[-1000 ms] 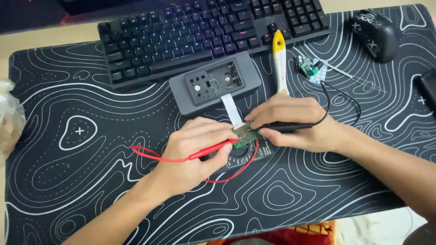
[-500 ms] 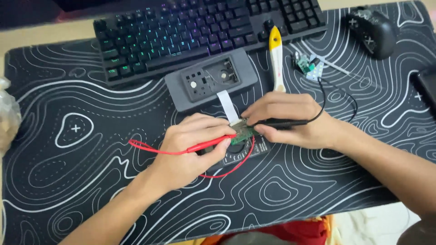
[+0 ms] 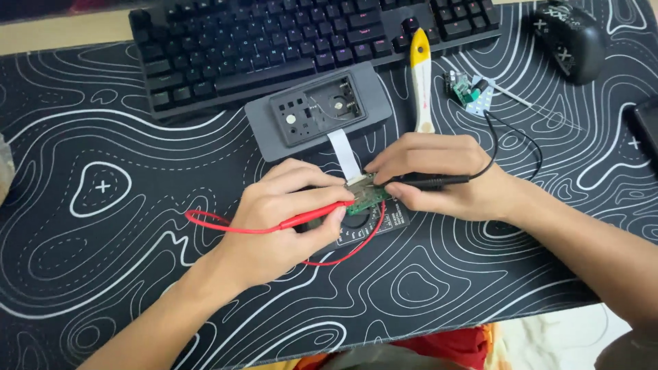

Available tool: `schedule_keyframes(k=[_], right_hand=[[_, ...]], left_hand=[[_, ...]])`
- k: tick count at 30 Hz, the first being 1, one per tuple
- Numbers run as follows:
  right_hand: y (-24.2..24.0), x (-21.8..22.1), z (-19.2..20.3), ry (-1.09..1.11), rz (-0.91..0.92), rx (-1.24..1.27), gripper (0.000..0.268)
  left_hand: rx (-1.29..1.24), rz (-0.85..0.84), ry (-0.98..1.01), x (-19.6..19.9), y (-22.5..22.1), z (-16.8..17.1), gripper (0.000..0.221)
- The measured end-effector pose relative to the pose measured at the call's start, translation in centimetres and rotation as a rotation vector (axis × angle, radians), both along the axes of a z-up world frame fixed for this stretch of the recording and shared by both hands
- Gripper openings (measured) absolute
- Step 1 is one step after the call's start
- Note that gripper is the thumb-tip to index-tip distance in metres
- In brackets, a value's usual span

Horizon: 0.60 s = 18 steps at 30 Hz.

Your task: Using a multimeter to test electrical connections on a circuit board

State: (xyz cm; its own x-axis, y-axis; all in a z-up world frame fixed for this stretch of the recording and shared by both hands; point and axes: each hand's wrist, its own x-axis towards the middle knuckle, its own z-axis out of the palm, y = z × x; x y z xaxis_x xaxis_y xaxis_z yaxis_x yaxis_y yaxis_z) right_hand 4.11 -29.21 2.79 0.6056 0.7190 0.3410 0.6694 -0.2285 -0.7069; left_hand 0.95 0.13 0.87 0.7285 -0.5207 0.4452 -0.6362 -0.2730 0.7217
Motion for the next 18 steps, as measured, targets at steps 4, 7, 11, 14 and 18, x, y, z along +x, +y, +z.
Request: schedule_keyframes(k=[4, 7, 11, 14, 18], right_hand=[[-0.12, 0.16, -0.12, 0.000, -0.010, -0.003, 0.022], [-0.08, 0.14, 0.11, 0.021, 0.002, 0.007, 0.021], [-0.05, 0.22, 0.25, 0.024, 0.000, -0.004, 0.023], [-0.07, 0.20, 0.21, 0.007, 0.005, -0.003, 0.023], [0.21, 0.17, 0.42, 0.020, 0.013, 0.011, 0.023]], left_hand=[[-0.015, 0.029, -0.012, -0.12, -0.32, -0.47, 0.017], [-0.004, 0.017, -0.023, -0.16, -0.32, -0.53, 0.018], [0.020, 0.012, -0.003, -0.06, -0.06, -0.20, 0.014], [0.010, 0.031, 0.022, -0.25, -0.26, -0.43, 0.014], [0.015, 0.033, 0.009, -0.29, -0.24, -0.11, 0.014]])
